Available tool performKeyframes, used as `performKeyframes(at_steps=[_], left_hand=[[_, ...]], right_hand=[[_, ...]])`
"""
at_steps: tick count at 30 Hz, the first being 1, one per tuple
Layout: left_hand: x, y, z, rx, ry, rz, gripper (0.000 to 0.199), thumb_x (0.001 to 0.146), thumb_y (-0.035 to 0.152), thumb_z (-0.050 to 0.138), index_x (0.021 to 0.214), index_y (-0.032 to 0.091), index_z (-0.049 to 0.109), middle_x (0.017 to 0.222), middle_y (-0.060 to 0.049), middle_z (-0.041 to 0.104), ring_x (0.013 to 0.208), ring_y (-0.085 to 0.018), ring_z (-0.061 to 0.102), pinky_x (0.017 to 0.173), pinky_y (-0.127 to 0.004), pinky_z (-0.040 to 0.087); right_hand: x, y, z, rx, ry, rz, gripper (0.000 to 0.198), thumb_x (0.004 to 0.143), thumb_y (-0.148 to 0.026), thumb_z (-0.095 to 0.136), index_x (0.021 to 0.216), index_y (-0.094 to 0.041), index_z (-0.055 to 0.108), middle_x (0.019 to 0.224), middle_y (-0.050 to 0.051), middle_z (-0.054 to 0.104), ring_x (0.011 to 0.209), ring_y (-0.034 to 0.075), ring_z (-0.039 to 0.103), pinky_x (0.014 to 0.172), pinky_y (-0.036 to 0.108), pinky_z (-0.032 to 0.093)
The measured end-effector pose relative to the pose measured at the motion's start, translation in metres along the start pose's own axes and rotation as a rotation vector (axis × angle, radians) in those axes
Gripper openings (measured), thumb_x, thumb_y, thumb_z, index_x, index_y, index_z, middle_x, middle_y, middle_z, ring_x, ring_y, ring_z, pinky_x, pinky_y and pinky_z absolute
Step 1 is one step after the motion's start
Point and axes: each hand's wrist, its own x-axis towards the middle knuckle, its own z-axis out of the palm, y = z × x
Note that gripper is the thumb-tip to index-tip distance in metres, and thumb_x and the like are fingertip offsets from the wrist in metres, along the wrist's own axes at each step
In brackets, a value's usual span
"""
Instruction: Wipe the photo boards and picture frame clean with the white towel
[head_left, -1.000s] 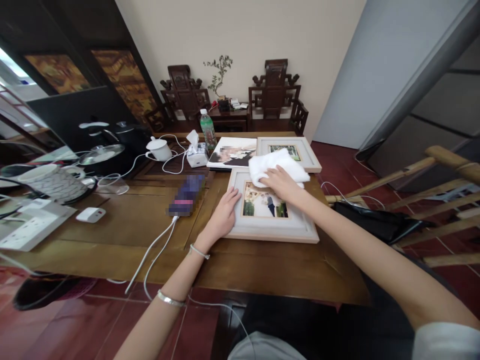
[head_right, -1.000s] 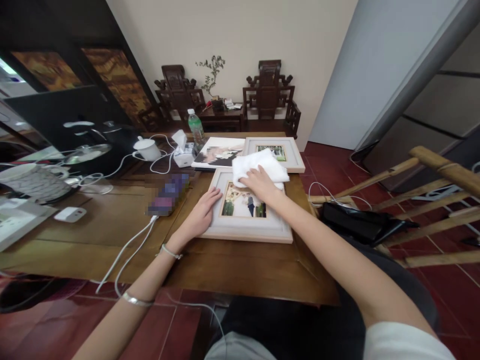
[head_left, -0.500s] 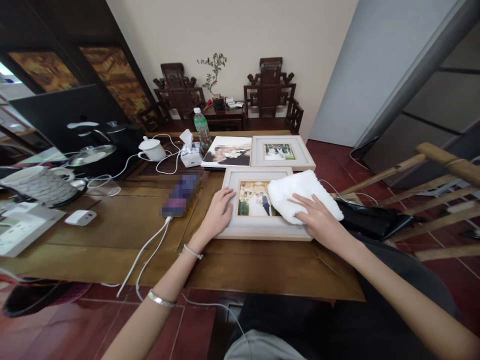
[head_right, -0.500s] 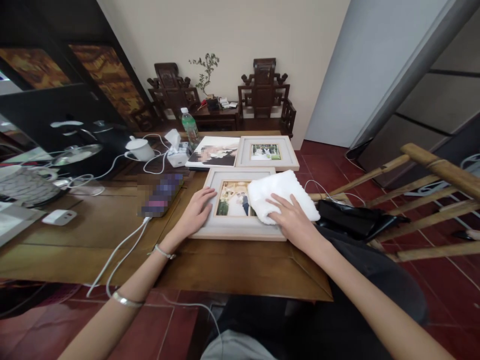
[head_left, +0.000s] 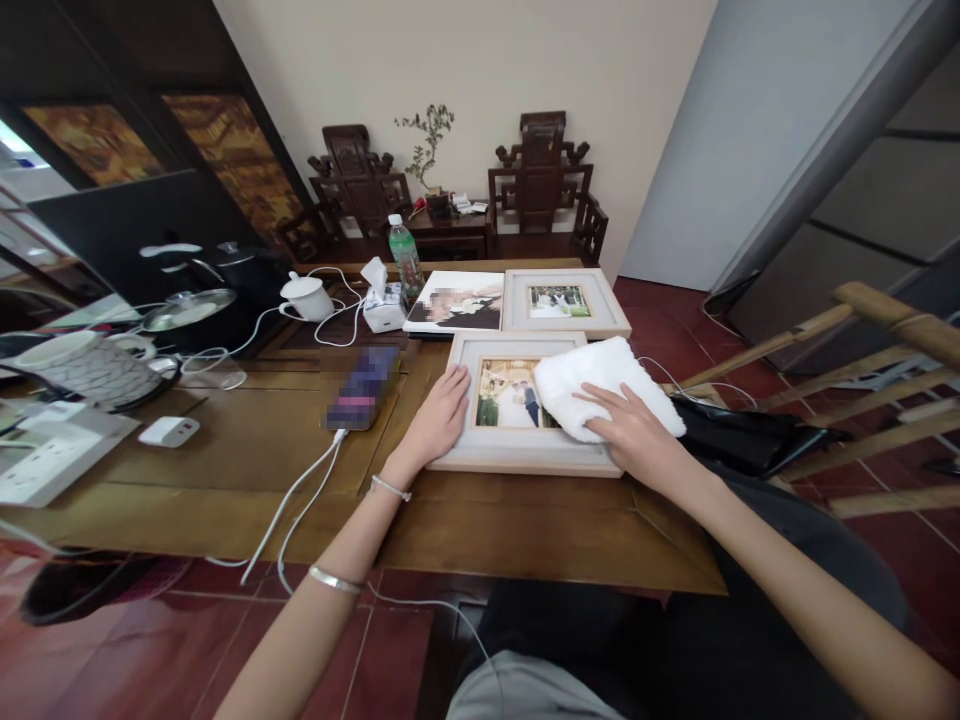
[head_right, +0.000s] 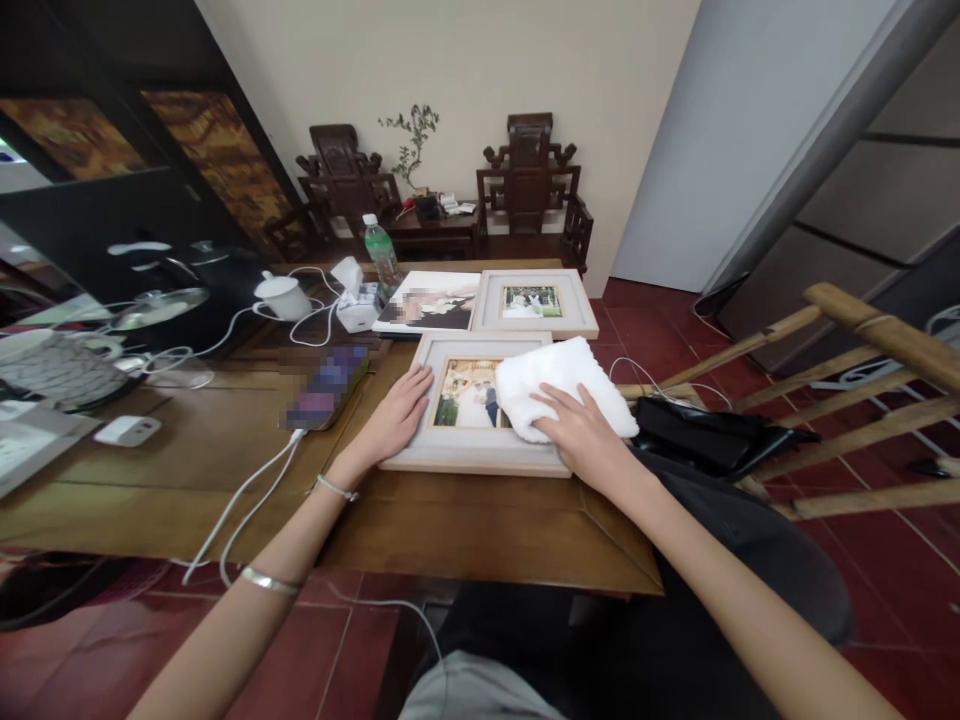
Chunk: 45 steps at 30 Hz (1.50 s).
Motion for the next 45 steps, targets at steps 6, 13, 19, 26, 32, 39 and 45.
performKeyframes(at_steps=[6,13,19,26,32,39,45], left_hand=[[-0.003,-0.005,0.004,-0.039,0.044,0.009,0.046,0.093,0.023,0.031,0.133,0.008,0.046,0.143,-0.016,0.042,0.138,-0.026,0.029,0.113,-0.049,0.026],[-0.004,-0.002,0.005,-0.018,0.064,-0.033,0.045,0.092,0.023,0.033,0.132,0.007,0.048,0.141,-0.016,0.044,0.136,-0.026,0.033,0.114,-0.047,0.026],[-0.003,-0.001,0.003,0.003,0.051,-0.005,0.047,0.092,0.025,0.033,0.133,0.006,0.046,0.143,-0.018,0.042,0.136,-0.027,0.033,0.113,-0.048,0.027],[-0.003,-0.004,0.004,-0.022,0.070,0.000,0.044,0.092,0.022,0.034,0.130,0.005,0.049,0.142,-0.018,0.043,0.136,-0.027,0.033,0.114,-0.047,0.027],[-0.003,-0.010,0.009,-0.115,0.107,-0.004,0.043,0.090,0.013,0.032,0.129,0.009,0.050,0.141,-0.016,0.045,0.137,-0.023,0.033,0.114,-0.047,0.026],[-0.004,-0.011,0.009,-0.151,0.113,-0.030,0.041,0.090,0.015,0.034,0.126,0.011,0.053,0.140,-0.014,0.047,0.136,-0.023,0.034,0.114,-0.047,0.025],[-0.004,-0.004,0.008,-0.081,0.092,-0.048,0.043,0.091,0.026,0.038,0.130,0.011,0.050,0.142,-0.014,0.044,0.136,-0.025,0.033,0.114,-0.049,0.025]], right_hand=[[0.027,0.013,0.007,-0.042,-0.055,0.106,0.058,0.065,0.011,0.037,0.111,-0.013,0.063,0.137,0.020,0.048,0.134,0.030,0.034,0.102,0.060,0.030],[0.003,-0.020,-0.013,-0.083,-0.175,0.010,0.056,0.063,0.011,0.039,0.109,-0.010,0.063,0.134,0.023,0.049,0.130,0.036,0.038,0.104,0.061,0.028],[-0.036,-0.065,-0.041,0.076,-0.189,-0.024,0.055,0.063,0.008,0.038,0.107,-0.016,0.062,0.130,0.017,0.055,0.128,0.029,0.044,0.105,0.054,0.034],[0.005,-0.049,-0.022,0.027,-0.161,0.051,0.060,0.065,0.009,0.038,0.118,-0.010,0.056,0.132,0.021,0.052,0.132,0.032,0.036,0.107,0.053,0.031],[0.083,0.013,0.001,-0.158,-0.013,0.136,0.062,0.070,0.011,0.035,0.123,-0.014,0.054,0.149,0.017,0.031,0.136,0.033,0.029,0.105,0.053,0.030],[0.097,-0.005,0.027,-0.273,-0.096,0.092,0.048,0.082,0.002,0.038,0.122,-0.017,0.057,0.138,0.021,0.045,0.129,0.038,0.037,0.102,0.058,0.024],[0.042,-0.060,-0.010,-0.162,-0.225,0.039,0.050,0.075,0.001,0.045,0.119,-0.018,0.058,0.127,0.020,0.053,0.120,0.038,0.045,0.097,0.055,0.032]])
